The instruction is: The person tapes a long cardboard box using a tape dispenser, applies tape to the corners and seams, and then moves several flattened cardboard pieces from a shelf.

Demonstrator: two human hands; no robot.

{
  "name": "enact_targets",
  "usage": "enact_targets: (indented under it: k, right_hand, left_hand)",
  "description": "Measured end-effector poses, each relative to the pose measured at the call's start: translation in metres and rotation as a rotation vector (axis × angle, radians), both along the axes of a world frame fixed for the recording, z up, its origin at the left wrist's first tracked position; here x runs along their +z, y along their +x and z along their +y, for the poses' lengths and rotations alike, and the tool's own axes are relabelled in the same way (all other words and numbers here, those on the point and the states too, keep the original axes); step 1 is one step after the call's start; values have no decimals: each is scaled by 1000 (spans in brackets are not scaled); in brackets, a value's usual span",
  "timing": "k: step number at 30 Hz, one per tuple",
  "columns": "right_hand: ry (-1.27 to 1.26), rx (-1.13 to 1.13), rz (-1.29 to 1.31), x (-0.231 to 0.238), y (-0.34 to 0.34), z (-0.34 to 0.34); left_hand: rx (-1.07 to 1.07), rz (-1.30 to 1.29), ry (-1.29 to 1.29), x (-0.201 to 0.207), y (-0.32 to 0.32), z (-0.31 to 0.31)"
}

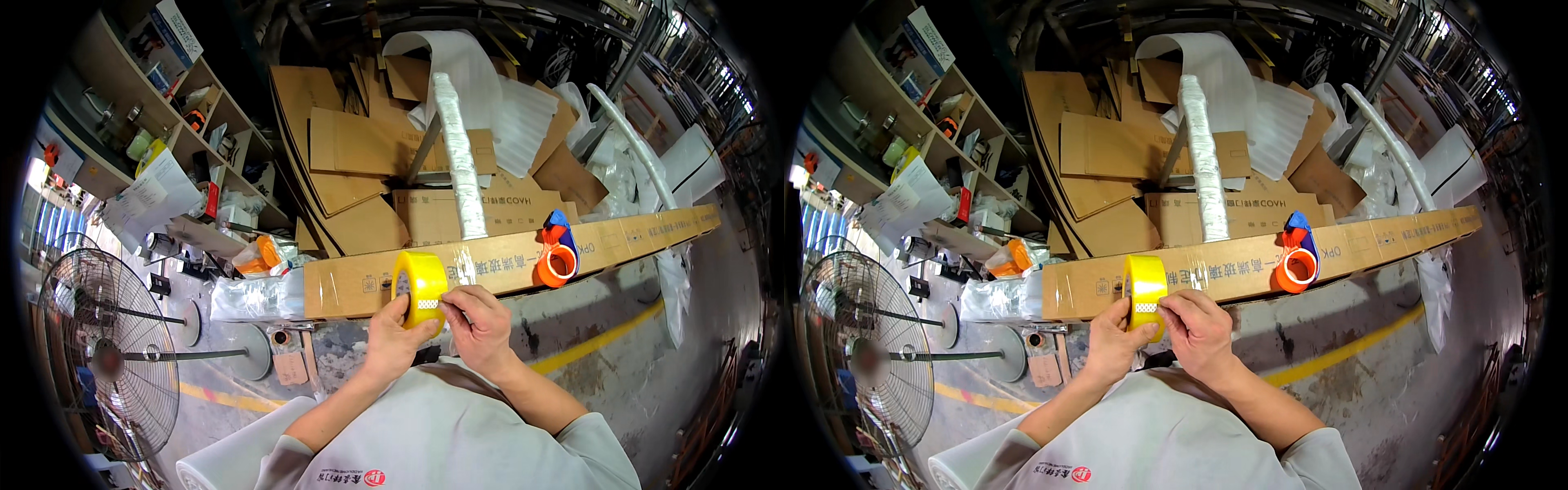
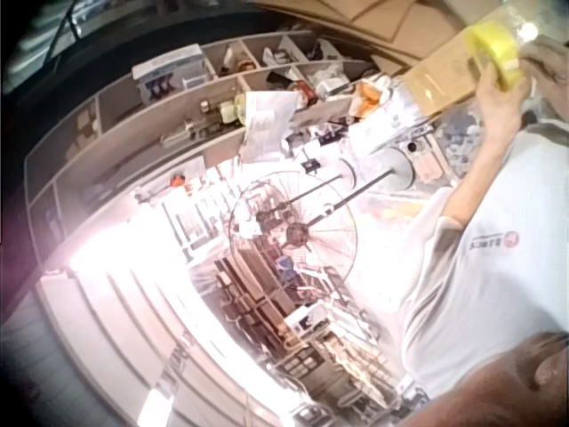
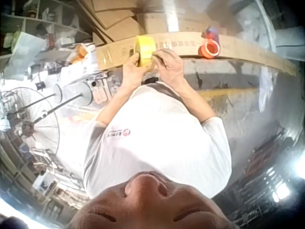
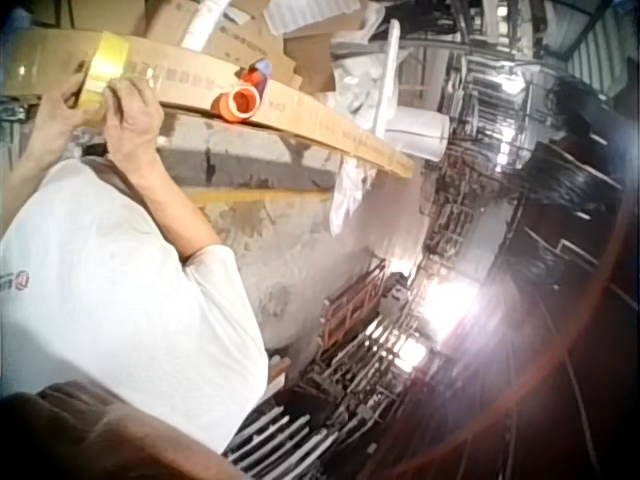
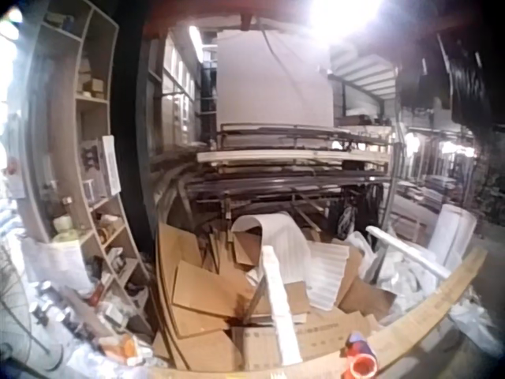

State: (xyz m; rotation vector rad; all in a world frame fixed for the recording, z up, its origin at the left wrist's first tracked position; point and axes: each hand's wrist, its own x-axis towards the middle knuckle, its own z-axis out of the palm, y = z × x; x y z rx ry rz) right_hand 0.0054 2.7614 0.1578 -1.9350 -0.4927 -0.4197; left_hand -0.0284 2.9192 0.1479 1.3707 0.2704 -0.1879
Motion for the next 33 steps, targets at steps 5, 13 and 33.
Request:
enact_targets:
  k: [5, 13, 33]
  right_hand:
    - [25, -18, 46, -2, -7, -2]
    - [13, 16, -73, -7, -10, -5]
    - [131, 16, 56, -13, -15, -8]
  left_hand:
    - [25, -25, 5, -1, -3, -5]
    - [31, -7, -37, 2, -7, -6]
    - [71, -63, -32, -10, -13, -14]
